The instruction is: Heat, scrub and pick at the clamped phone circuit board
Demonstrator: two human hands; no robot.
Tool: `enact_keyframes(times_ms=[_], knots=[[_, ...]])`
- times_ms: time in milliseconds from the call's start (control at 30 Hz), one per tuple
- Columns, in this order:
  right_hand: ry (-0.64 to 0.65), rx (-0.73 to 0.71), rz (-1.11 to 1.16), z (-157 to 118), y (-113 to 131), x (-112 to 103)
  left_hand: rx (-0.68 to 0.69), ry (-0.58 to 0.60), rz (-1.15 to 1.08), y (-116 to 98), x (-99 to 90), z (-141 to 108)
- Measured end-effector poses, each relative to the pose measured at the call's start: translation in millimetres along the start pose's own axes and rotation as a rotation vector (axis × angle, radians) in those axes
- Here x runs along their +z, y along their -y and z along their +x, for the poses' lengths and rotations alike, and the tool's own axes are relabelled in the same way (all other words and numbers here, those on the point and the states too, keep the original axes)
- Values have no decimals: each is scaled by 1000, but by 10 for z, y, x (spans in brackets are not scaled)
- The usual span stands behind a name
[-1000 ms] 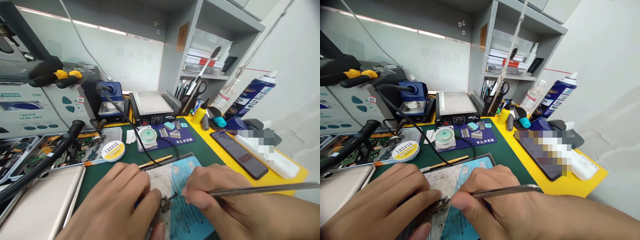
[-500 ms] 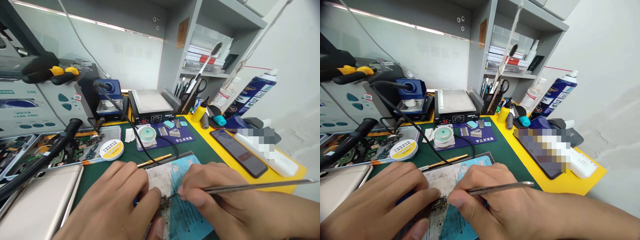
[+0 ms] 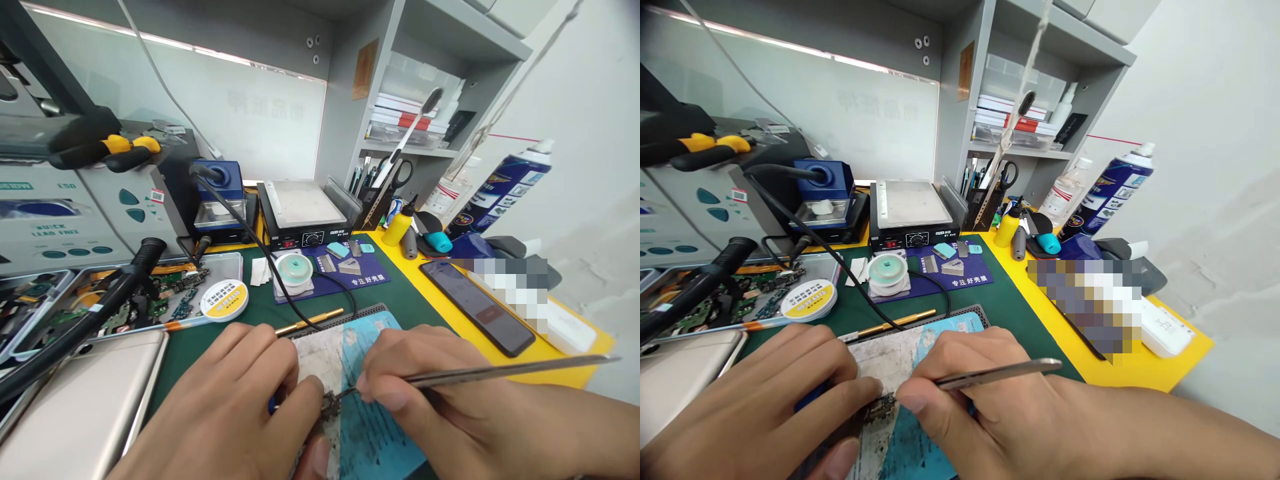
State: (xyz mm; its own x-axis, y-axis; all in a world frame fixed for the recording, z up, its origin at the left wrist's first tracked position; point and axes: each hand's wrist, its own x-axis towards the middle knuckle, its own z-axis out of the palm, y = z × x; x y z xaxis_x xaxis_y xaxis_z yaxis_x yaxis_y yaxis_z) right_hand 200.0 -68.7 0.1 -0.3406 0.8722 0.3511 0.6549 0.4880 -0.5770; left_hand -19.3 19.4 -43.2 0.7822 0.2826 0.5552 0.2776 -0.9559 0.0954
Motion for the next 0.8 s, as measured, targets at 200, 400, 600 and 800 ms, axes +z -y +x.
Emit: enact_keyframes(times_ms=[200, 400, 600, 800], knots=[[-21, -13, -7, -3, -3, -1, -1, 2, 15, -7, 2, -1], [-24, -10, -35, 1, 15, -16, 18, -21, -20, 12, 6, -2], [-20, -20, -37, 0, 6, -4, 9, -5, -13, 5, 18, -19], [-41, 51, 61, 13, 3, 13, 26, -8, -57, 32, 19, -54]])
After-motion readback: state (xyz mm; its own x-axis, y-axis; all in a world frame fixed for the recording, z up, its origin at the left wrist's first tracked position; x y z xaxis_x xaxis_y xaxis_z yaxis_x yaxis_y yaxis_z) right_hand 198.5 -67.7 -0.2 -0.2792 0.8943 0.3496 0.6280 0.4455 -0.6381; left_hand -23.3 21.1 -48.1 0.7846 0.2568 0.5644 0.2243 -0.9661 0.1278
